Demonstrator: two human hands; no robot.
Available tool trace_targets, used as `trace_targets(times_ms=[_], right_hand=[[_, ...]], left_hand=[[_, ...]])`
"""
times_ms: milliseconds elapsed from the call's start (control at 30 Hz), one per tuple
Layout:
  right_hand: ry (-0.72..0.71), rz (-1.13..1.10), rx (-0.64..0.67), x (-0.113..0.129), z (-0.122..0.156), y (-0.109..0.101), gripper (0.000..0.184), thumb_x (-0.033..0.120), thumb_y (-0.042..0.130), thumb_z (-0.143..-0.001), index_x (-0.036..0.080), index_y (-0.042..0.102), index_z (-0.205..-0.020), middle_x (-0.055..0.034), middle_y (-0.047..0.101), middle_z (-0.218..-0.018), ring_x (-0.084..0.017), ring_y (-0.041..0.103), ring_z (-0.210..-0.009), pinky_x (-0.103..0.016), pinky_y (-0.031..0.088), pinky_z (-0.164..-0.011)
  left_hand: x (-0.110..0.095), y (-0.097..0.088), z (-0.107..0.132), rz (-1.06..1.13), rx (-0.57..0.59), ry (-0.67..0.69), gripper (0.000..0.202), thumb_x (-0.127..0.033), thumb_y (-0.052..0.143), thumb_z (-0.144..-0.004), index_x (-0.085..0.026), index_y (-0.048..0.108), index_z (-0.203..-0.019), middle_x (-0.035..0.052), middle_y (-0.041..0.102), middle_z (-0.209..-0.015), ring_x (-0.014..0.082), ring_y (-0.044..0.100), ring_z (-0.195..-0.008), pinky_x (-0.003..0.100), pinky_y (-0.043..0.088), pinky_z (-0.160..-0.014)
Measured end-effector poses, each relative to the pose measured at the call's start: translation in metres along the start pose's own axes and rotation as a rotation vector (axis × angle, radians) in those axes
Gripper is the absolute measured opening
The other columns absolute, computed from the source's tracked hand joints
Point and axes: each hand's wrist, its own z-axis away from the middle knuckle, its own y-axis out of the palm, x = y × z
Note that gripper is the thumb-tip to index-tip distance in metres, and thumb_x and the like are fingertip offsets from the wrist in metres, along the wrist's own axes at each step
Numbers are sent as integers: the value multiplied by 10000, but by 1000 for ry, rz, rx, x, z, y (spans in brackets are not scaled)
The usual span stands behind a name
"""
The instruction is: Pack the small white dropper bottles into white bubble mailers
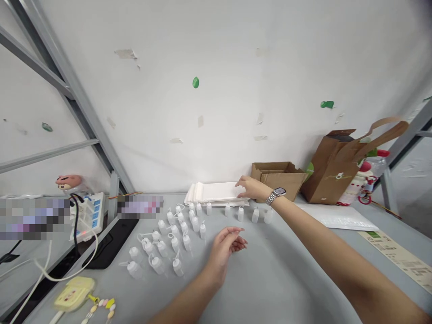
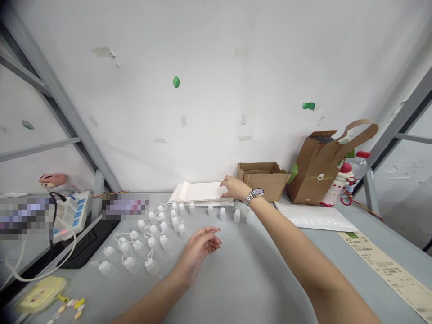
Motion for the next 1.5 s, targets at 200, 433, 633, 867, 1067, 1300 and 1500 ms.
trace_targets(times_ms=[200,433,633,867,1067,1300,1500], right_hand=[[-63,87,-22,10,-10,8,328,257,651,-743,144,625,-1049,-121,575,-1061,-234,545,-934,-294,408,-767],[-41,177,-166,11,-10,8,249,155,431,-878,126,677,-850,-125,617,-926,-212,541,-857,-299,381,-707],[23,203,-372,17,2,-10,283,161,369,-911,116,645,-958,-119,619,-904,-216,520,-857,-321,382,-733],[-124,148,-757,75,77,-43,287,131,395,-887,90,535,-1135,-97,584,-811,-185,498,-721,-301,407,-642],[-199,-33,-219,125,145,-42,209,80,424,-829,142,583,-950,-47,546,-753,-153,495,-627,-273,363,-538],[-218,-499,5,98,150,-37,176,201,495,-850,200,618,-976,-15,582,-835,-102,540,-657,-219,424,-593],[339,-515,-619,22,137,5,298,404,428,-883,205,620,-995,-26,544,-708,-149,503,-616,-286,441,-585]], left_hand=[[0,-1,1,2,10,10,223,-281,542,-732,-133,610,-883,40,614,-699,145,561,-702,286,398,-732],[0,-1,1,21,12,9,211,-280,547,-731,-135,609,-871,39,617,-691,143,565,-687,284,399,-724],[3,-2,-1,1,0,25,217,-301,562,-742,-137,622,-871,46,627,-705,154,576,-696,296,406,-737],[-3,-3,2,158,116,258,648,-440,695,-660,-229,467,-1229,112,535,-1238,261,437,-1188,380,353,-956],[-15,-8,7,336,230,288,745,-554,657,-638,-274,414,-1285,82,543,-1246,295,407,-1217,425,365,-970],[-4,-1,2,196,-78,11,582,-228,746,-620,-163,542,-1160,105,653,-1072,286,580,-1023,383,438,-888],[-5,-3,2,69,-18,-195,440,-249,725,-655,-142,594,-1062,123,644,-1096,282,585,-1025,382,446,-890]])
